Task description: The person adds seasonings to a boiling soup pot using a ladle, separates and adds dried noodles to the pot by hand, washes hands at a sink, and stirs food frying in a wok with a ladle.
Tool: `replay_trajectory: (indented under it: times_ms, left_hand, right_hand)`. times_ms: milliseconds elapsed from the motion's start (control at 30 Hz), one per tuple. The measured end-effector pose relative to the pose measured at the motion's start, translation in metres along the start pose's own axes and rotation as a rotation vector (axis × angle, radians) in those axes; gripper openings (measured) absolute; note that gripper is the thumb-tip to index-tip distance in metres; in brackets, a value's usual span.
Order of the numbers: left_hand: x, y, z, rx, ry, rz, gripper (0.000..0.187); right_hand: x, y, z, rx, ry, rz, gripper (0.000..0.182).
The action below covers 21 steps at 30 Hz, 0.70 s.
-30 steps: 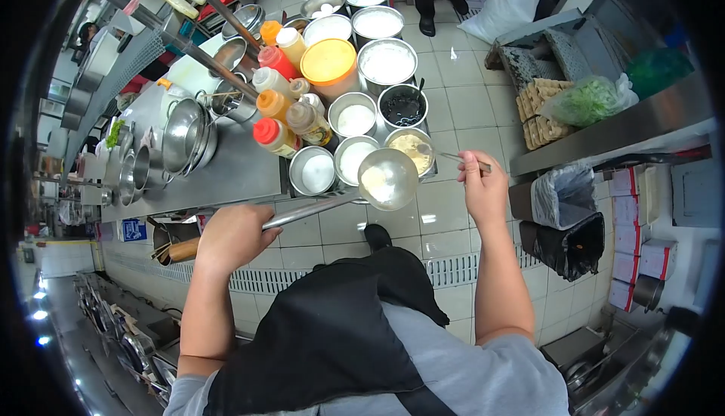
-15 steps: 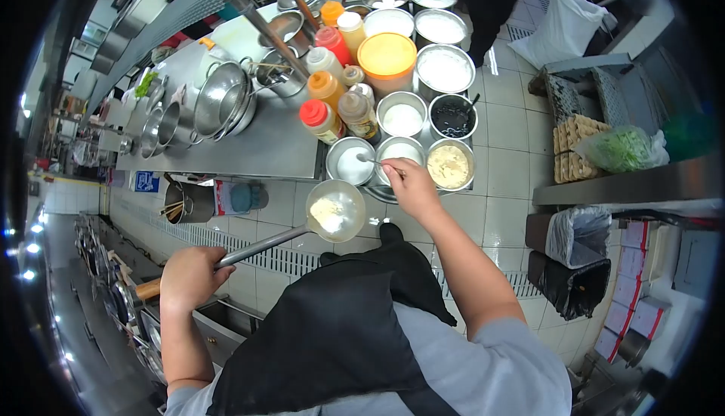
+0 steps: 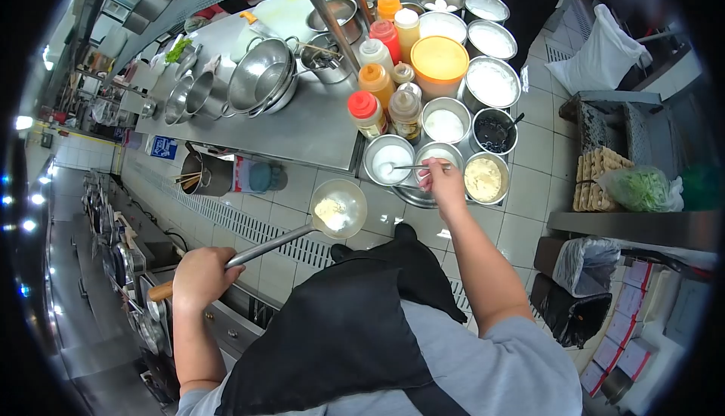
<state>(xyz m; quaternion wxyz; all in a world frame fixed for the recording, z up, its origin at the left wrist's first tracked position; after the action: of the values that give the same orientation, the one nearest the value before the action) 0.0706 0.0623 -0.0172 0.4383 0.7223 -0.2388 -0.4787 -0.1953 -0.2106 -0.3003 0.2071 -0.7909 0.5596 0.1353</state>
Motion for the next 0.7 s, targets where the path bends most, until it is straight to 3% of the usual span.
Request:
replay_trajectory:
  times_ms: [267, 333, 400, 467, 533, 600, 700]
  left_hand:
    - [0.028, -0.001, 0.009, -0.004, -0.007, -0.020, 0.023]
    - [0.041, 0.000, 0.018, -0.028, -0.017, -0.001, 0.023]
    - [0.055, 0.005, 0.030, -0.048, -0.067, 0.024, 0.023]
    - [0.064, 0.009, 0.040, -0.071, -0.120, 0.052, 0.023]
    - [0.070, 0.018, 0.055, -0.093, -0.222, 0.110, 0.023]
    - [0.073, 0.027, 0.066, -0.079, -0.250, 0.094, 0.023]
    - [0.074, 0.037, 0.080, -0.038, -0.270, 0.082, 0.022]
  right_hand:
    - [-0.036, 0.014, -0.060, 0.139, 0.113, -0.097, 0.031]
    - [-0.057, 0.015, -0.085, -0.027, 0.276, -0.140, 0.032]
    - [-0.066, 0.032, -0.098, -0.177, 0.396, -0.036, 0.033]
    - [-0.077, 0.064, -0.112, -0.540, 0.597, 0.259, 0.033]
    - [-0.081, 0.098, -0.105, -0.492, 0.580, 0.354, 0.033]
    - [-0.093, 0.129, -0.104, -0.649, 0.587, 0.515, 0.030]
    - [-0.096, 0.153, -0.083, -0.686, 0.522, 0.540, 0.030]
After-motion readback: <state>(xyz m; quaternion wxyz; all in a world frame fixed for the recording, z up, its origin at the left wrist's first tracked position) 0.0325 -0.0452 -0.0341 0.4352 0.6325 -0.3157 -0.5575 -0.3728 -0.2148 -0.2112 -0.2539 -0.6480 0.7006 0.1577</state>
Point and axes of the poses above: each hand's wrist, its own x-axis towards the middle knuckle, its own y-axis out of the back of the hand, z = x × y, the point moved 6 cm from there along x, towards the middle knuckle
